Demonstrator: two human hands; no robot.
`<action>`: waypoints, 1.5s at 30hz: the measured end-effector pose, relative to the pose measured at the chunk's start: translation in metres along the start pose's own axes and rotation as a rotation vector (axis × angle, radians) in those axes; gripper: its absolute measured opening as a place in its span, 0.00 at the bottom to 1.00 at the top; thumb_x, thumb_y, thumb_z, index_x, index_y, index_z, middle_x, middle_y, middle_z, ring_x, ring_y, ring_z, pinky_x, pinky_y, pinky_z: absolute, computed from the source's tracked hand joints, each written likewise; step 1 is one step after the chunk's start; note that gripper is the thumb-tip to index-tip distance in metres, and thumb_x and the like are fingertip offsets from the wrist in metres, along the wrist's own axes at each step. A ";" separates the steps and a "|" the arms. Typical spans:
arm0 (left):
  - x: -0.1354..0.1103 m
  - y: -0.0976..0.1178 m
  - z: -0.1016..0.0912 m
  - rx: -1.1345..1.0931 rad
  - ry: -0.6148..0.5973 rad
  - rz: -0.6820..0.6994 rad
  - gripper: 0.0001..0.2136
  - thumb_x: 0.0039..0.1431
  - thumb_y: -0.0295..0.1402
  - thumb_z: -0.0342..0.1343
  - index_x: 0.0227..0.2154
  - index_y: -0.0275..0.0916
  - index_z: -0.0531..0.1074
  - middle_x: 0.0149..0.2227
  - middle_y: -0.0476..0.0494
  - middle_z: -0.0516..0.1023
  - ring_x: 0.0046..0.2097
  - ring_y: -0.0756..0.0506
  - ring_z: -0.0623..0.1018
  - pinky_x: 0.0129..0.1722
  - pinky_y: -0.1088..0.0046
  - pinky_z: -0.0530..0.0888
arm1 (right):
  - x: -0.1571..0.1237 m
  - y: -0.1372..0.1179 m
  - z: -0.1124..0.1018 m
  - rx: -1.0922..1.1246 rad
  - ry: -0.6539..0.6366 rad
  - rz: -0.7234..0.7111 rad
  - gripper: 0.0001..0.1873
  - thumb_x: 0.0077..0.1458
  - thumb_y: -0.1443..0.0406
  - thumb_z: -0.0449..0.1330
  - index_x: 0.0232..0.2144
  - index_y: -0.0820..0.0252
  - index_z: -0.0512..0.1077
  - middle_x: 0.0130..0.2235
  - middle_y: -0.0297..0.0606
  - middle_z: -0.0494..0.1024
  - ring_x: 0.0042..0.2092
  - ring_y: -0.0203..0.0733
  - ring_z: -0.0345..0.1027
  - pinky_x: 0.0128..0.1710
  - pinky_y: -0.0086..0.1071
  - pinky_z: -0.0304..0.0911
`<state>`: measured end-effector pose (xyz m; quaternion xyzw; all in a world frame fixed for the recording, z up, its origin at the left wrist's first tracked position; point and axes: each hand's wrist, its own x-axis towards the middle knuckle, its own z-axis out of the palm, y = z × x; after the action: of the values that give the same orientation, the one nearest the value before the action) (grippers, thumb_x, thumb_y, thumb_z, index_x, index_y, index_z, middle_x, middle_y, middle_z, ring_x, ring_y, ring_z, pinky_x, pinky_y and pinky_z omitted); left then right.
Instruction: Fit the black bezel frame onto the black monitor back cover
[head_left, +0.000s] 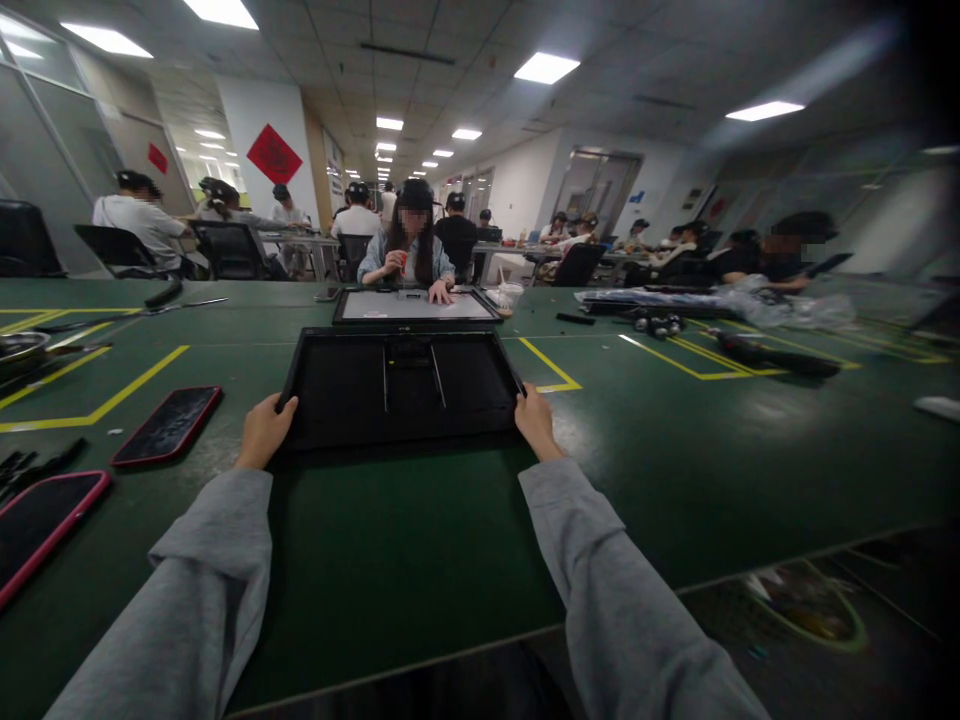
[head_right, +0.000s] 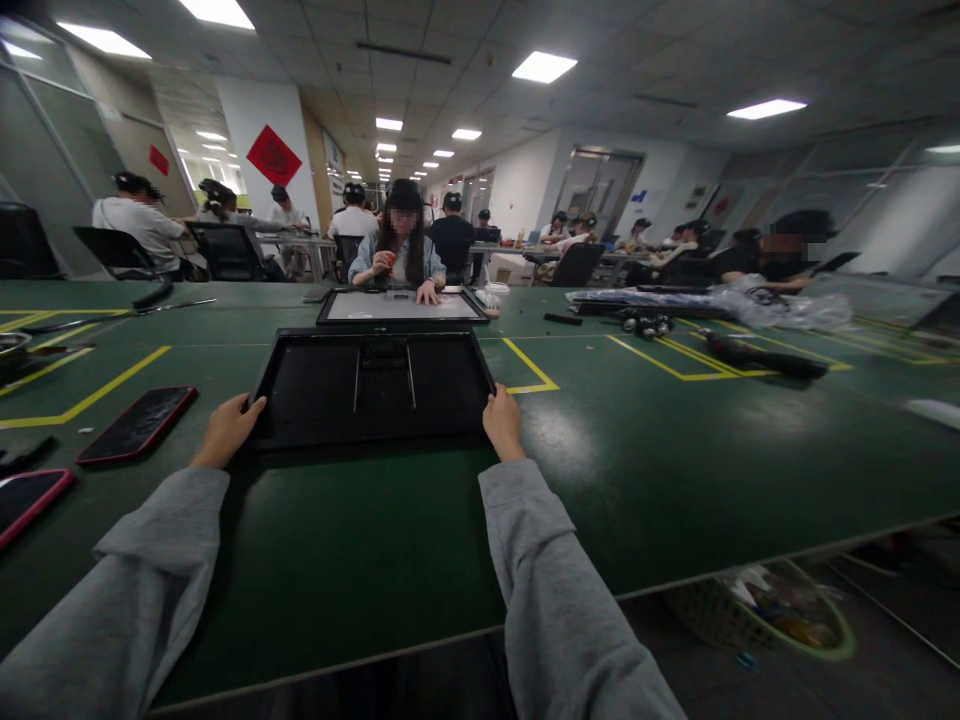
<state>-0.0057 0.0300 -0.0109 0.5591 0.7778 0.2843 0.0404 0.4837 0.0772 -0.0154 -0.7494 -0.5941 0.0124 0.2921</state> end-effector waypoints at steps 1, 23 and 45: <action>-0.001 0.001 -0.001 0.021 0.004 -0.008 0.24 0.60 0.47 0.42 0.47 0.37 0.73 0.42 0.36 0.78 0.42 0.39 0.76 0.39 0.67 0.69 | 0.000 0.000 0.000 0.013 0.003 -0.002 0.21 0.63 0.67 0.45 0.56 0.65 0.64 0.47 0.50 0.75 0.48 0.48 0.70 0.45 0.35 0.60; -0.026 0.032 -0.027 0.365 -0.067 -0.002 0.23 0.62 0.42 0.37 0.46 0.32 0.70 0.42 0.26 0.77 0.42 0.32 0.77 0.39 0.57 0.71 | -0.001 -0.009 -0.029 -0.007 -0.060 0.118 0.21 0.63 0.66 0.45 0.56 0.62 0.64 0.45 0.50 0.76 0.47 0.50 0.70 0.44 0.38 0.61; -0.017 0.017 -0.013 0.233 -0.109 0.011 0.26 0.61 0.46 0.40 0.55 0.36 0.66 0.48 0.31 0.76 0.47 0.34 0.76 0.43 0.59 0.70 | -0.003 -0.008 -0.022 0.049 0.050 0.097 0.21 0.60 0.66 0.50 0.54 0.63 0.69 0.46 0.51 0.77 0.49 0.50 0.70 0.49 0.39 0.61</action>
<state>0.0100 0.0128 0.0042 0.5790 0.7990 0.1614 0.0160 0.4837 0.0659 0.0054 -0.7699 -0.5492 0.0224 0.3243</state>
